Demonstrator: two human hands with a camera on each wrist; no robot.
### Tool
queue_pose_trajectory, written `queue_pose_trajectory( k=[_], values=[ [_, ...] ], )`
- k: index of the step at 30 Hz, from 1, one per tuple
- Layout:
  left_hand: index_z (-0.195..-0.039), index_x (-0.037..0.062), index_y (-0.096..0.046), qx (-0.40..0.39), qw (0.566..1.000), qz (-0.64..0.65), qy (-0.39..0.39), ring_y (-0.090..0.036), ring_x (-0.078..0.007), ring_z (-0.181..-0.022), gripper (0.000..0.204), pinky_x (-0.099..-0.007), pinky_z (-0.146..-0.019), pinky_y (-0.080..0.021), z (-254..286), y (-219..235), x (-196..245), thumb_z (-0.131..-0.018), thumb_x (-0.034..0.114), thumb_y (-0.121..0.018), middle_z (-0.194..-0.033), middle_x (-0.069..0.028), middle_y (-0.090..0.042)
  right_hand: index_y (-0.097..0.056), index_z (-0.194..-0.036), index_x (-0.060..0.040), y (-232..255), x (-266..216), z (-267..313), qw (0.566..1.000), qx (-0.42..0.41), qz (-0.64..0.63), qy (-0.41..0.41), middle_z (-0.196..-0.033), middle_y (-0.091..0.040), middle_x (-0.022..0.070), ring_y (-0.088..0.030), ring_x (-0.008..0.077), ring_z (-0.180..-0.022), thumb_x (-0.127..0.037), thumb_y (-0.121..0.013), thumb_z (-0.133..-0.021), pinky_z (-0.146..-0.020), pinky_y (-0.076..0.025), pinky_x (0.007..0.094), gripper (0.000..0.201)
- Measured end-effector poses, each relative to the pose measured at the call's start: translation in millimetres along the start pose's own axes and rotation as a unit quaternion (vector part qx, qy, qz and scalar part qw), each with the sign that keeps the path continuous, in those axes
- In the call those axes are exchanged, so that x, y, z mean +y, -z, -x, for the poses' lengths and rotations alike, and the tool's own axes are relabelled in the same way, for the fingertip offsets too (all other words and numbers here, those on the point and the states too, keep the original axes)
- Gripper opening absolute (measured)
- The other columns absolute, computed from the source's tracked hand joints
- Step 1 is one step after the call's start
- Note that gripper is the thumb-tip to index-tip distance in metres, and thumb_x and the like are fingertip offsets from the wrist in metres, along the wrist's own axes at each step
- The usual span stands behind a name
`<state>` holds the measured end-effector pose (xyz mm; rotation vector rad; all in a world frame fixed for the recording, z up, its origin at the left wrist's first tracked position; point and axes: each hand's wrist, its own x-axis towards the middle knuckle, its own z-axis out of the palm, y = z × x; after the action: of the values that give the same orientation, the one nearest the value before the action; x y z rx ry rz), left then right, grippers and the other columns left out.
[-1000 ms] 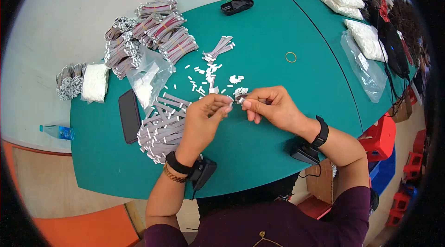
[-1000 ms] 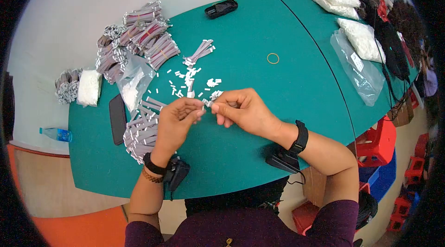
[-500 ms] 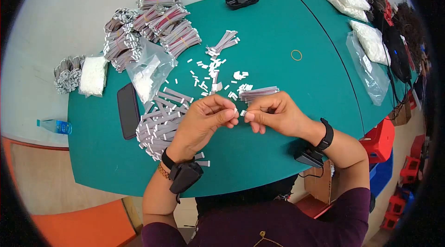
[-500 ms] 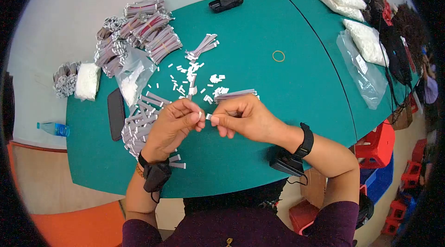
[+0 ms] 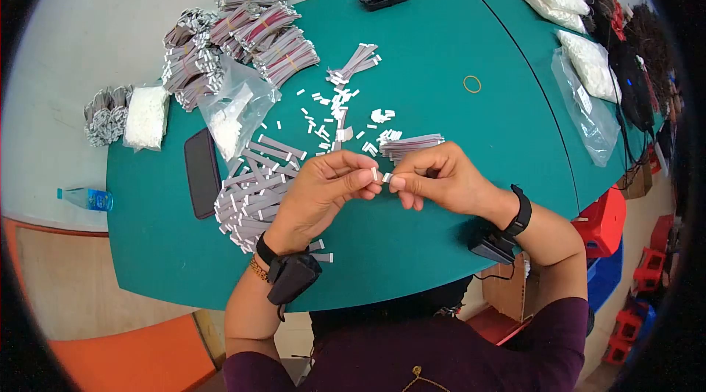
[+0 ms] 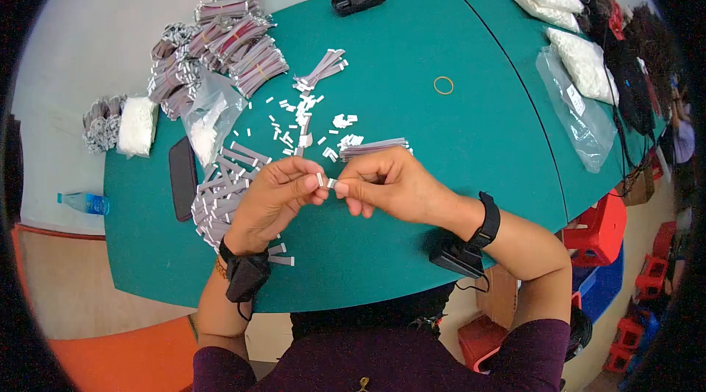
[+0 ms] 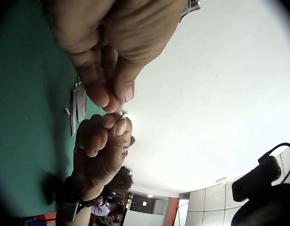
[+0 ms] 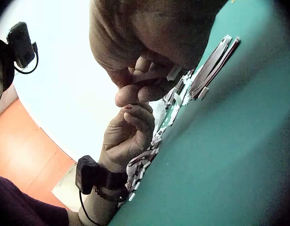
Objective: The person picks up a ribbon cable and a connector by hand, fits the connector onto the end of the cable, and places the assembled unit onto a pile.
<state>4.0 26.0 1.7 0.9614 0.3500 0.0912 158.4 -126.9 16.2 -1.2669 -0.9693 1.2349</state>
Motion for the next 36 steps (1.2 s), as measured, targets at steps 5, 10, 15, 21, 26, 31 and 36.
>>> queue_pose_trajectory(
  k=[5,10,15,21,26,31,36],
  values=[
    [-0.098,0.0019,-0.06,-0.011,1.0,-0.015,0.006,-0.061,-0.0132,-0.075,0.013,-0.0236,-0.066,-0.05,0.0,0.4,0.4,-0.086,0.006,-0.059,-0.087,-0.0065,-0.063,-0.065,-0.084,-0.0027,-0.8,-0.1,-0.3,1.0,-0.004,0.003,-0.003,-0.066,-0.06,0.001,-0.053,0.0057,-0.058,-0.017,-0.058,-0.089,-0.051,-0.043,0.0199,0.017],
    [-0.097,0.0021,-0.06,-0.011,0.999,-0.03,0.01,-0.06,-0.0128,-0.073,0.012,-0.0234,-0.065,-0.049,0.5,-1.5,-1.3,-0.086,0.008,-0.059,-0.084,-0.0058,-0.062,-0.065,-0.084,-0.0022,-0.6,2.8,-0.3,1.0,-0.01,0.004,0.008,-0.066,-0.06,0.0009,-0.053,0.0057,-0.058,-0.017,-0.058,-0.089,-0.051,-0.042,0.0199,0.017],
    [-0.097,0.002,-0.06,-0.008,0.999,-0.035,0.003,-0.059,-0.0118,-0.073,0.013,-0.023,-0.065,-0.048,-0.2,-2.2,-1.7,-0.087,0.009,-0.06,-0.083,-0.0047,-0.061,-0.065,-0.082,-0.0017,-1.2,2.9,-0.3,1.0,-0.012,0.01,0.007,-0.066,-0.059,0.0007,-0.053,0.0056,-0.058,-0.016,-0.058,-0.089,-0.051,-0.042,0.0198,0.017],
    [-0.098,0.0001,-0.061,-0.01,0.999,-0.032,0.005,-0.057,-0.0097,-0.074,0.017,-0.0227,-0.066,-0.047,0.3,-3.8,-0.8,-0.087,0.013,-0.061,-0.085,-0.0035,-0.061,-0.064,-0.08,-0.0016,-1.9,1.9,-0.2,0.999,-0.017,0.027,0.009,-0.066,-0.059,0.0003,-0.052,0.0052,-0.057,-0.016,-0.057,-0.09,-0.051,-0.041,0.0197,0.018],
    [-0.098,-0.0004,-0.061,-0.013,0.999,-0.029,0.008,-0.057,-0.01,-0.074,0.018,-0.0227,-0.067,-0.047,0.7,-5.8,-0.7,-0.087,0.013,-0.061,-0.085,-0.0037,-0.061,-0.063,-0.079,-0.0018,-2.5,2.2,0.1,0.999,-0.016,0.027,0.012,-0.066,-0.058,-0.0001,-0.051,0.0051,-0.057,-0.016,-0.057,-0.09,-0.051,-0.04,0.0197,0.019],
    [-0.098,-0.0007,-0.061,-0.011,1.0,-0.026,0.01,-0.057,-0.0099,-0.074,0.017,-0.0225,-0.067,-0.047,1.3,-6.8,-1.2,-0.087,0.012,-0.061,-0.085,-0.004,-0.061,-0.063,-0.079,-0.0019,-2.9,2.0,0.1,1.0,-0.016,0.021,0.01,-0.066,-0.059,-0.0001,-0.052,0.0051,-0.057,-0.016,-0.057,-0.09,-0.051,-0.04,0.0197,0.019],
    [-0.097,0.0009,-0.059,-0.012,0.999,-0.029,0.014,-0.057,-0.0102,-0.072,0.013,-0.0216,-0.065,-0.046,1.0,-8.0,-1.4,-0.087,0.009,-0.06,-0.085,-0.0034,-0.06,-0.063,-0.08,-0.0021,-2.6,3.5,0.2,1.0,-0.017,0.02,0.007,-0.066,-0.059,-0.0001,-0.052,0.0052,-0.058,-0.016,-0.057,-0.09,-0.051,-0.041,0.0197,0.019]
  ],
)
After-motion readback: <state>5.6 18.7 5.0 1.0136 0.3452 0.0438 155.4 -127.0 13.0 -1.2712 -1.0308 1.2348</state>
